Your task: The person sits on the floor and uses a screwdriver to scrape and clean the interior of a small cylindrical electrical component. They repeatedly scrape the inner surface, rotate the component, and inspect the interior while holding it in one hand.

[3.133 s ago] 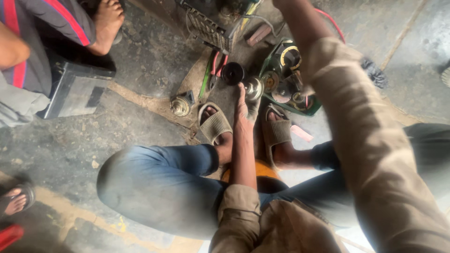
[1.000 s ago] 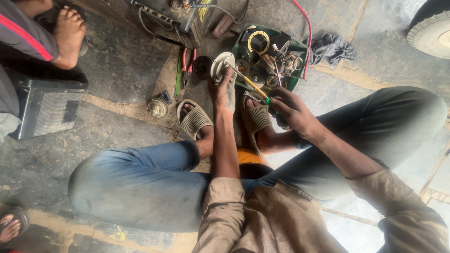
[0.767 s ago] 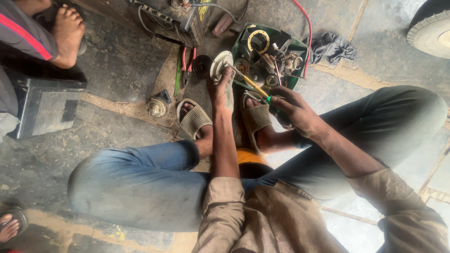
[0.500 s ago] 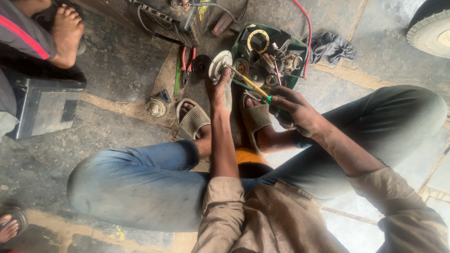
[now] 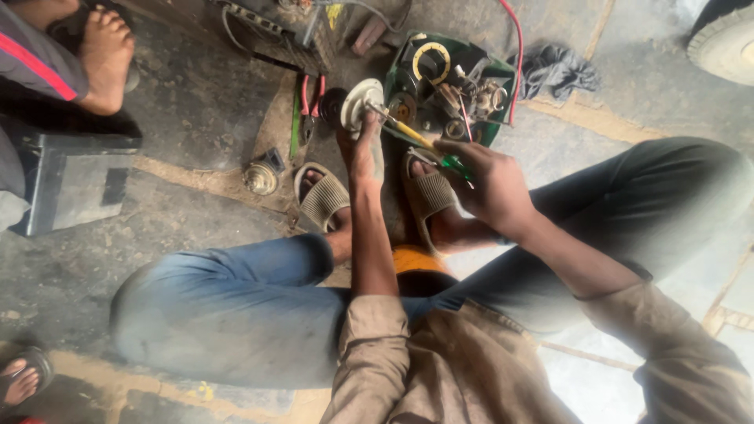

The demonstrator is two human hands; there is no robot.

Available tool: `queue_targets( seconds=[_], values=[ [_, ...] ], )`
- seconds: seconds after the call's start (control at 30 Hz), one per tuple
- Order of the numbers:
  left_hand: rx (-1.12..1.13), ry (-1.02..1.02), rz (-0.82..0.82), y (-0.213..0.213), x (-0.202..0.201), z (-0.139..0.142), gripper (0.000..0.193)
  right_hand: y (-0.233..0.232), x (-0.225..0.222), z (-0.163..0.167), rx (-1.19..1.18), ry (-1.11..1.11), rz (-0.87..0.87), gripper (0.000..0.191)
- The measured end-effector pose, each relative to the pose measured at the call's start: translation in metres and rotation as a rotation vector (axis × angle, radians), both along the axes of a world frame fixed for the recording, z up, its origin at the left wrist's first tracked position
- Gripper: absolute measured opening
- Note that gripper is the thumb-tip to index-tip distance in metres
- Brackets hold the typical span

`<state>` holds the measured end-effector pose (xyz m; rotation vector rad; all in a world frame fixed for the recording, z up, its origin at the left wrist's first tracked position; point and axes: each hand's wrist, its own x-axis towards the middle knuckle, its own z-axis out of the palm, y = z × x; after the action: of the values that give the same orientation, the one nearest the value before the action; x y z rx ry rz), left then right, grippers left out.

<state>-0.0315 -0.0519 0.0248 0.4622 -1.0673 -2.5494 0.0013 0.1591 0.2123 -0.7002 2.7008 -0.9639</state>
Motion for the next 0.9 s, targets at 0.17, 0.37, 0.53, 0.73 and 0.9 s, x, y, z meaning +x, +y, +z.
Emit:
queue_targets(
  seconds=[0.17, 0.37, 0.53, 0.73, 0.9],
  values=[
    [0.064, 0.036, 0.021, -0.003, 0.0, 0.003, 0.055, 0.005, -0.012, 0.004, -0.534, -0.872, -0.28, 0.043],
    [-0.033, -0.021, -0.001, -0.01, 0.001, 0.023, 0.062, 0.006, -0.013, 0.004, -0.608, -1.016, -0.302, 0.049],
    [-0.048, -0.025, 0.006, -0.012, 0.003, 0.03, 0.072, 0.005, -0.014, 0.01, -0.568, -1.026, -0.318, 0.047],
    [-0.134, -0.121, -0.025, -0.015, 0.003, 0.021, 0.067, 0.004, -0.015, 0.014, -0.571, -1.042, -0.316, 0.046],
    [-0.163, -0.108, -0.036, -0.016, 0.004, 0.019, 0.069, 0.003, -0.015, 0.015, -0.583, -1.039, -0.312, 0.047]
  ],
)
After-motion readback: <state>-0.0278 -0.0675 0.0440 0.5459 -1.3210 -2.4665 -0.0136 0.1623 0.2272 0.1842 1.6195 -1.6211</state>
